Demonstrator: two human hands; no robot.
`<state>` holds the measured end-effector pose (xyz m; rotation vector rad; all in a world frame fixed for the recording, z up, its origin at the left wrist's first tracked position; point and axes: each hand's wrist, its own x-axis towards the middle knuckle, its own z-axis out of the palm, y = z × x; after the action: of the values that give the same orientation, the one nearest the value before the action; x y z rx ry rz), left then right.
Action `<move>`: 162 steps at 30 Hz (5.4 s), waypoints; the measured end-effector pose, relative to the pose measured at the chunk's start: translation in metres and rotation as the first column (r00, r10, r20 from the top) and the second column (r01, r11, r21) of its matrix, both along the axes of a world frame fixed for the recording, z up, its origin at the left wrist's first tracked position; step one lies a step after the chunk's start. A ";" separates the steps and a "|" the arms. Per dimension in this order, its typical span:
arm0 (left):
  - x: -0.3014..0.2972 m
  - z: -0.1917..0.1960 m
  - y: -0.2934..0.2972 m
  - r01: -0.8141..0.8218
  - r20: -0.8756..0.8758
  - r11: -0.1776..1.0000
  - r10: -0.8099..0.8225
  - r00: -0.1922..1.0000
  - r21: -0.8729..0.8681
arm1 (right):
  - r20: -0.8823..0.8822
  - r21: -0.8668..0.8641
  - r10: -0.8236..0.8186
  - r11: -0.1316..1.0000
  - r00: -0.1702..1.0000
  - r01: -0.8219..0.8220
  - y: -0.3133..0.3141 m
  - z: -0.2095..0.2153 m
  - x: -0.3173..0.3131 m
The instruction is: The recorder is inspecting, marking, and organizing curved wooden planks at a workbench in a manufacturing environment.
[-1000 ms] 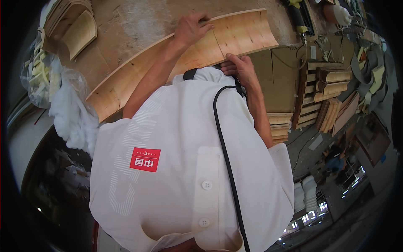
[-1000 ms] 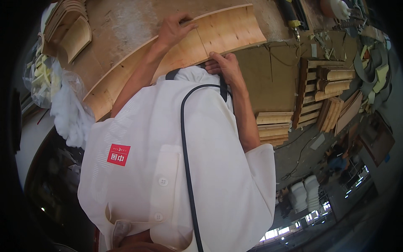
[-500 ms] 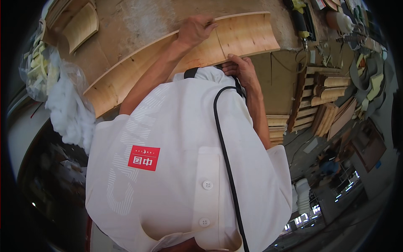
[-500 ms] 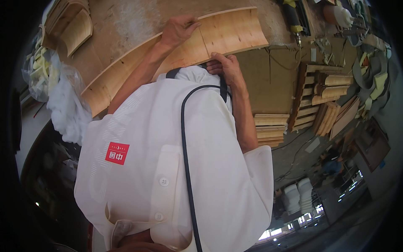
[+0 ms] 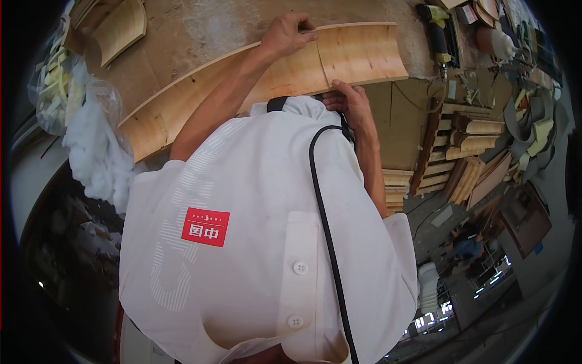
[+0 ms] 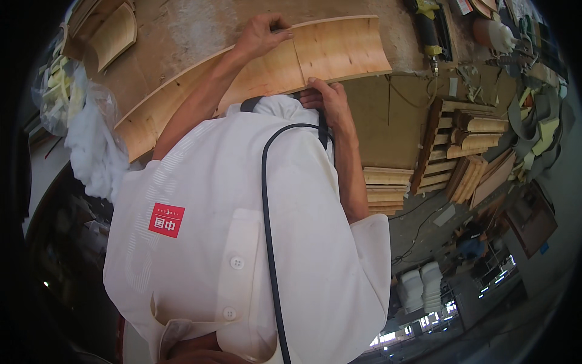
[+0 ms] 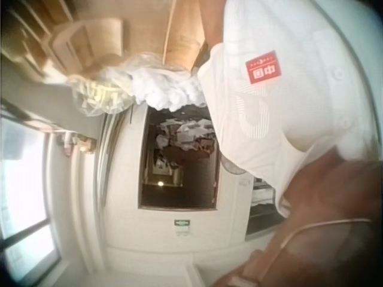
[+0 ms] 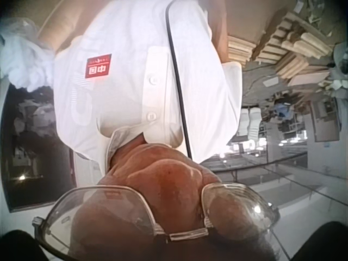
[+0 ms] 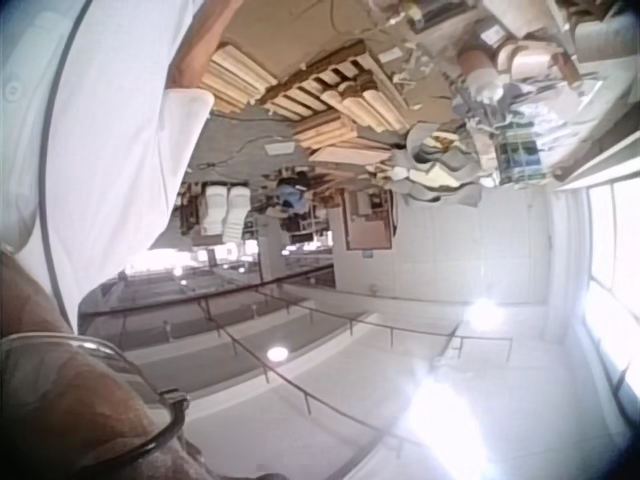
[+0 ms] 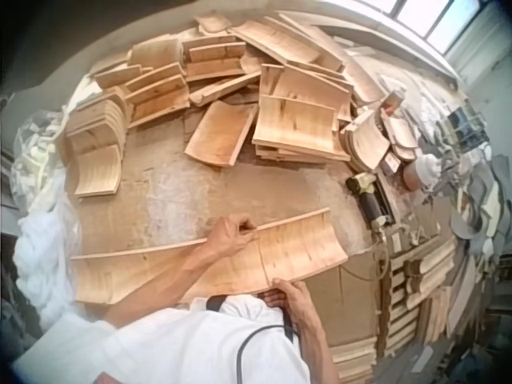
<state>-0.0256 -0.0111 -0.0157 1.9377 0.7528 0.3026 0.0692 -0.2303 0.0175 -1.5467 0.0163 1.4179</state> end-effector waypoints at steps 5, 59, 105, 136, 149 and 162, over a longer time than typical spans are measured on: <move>0.002 -0.006 0.004 -0.003 0.000 0.991 0.003 1.000 -0.136 | -0.008 -0.007 -0.010 1.000 1.000 0.010 -0.001 0.000 -0.001; 0.008 0.012 0.008 -0.045 -0.155 0.960 0.001 0.988 -0.278 | 0.007 0.080 -0.016 0.997 1.000 0.016 -0.005 -0.009 -0.005; -0.003 0.008 0.006 -0.010 -0.008 0.982 0.008 1.000 -0.187 | 0.190 -0.006 -0.315 0.947 0.930 0.322 0.014 0.007 -0.001; -0.264 -0.030 0.195 -0.694 -0.006 0.038 0.998 0.061 -0.719 | 0.270 0.296 0.079 0.942 0.960 -0.161 0.132 0.053 0.043; -0.176 0.069 0.119 -0.635 0.377 0.658 0.752 0.540 -0.404 | 0.490 0.248 0.174 0.912 0.854 -0.328 0.130 0.050 0.029; -0.077 0.146 0.080 0.033 0.185 0.999 -0.026 0.982 -0.036 | 0.657 0.042 0.340 0.874 0.672 -0.483 0.126 0.121 0.024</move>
<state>-0.1030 0.0685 0.1304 1.8528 0.6033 0.4398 0.0931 -0.1044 0.1380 -1.8427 -0.9361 1.0967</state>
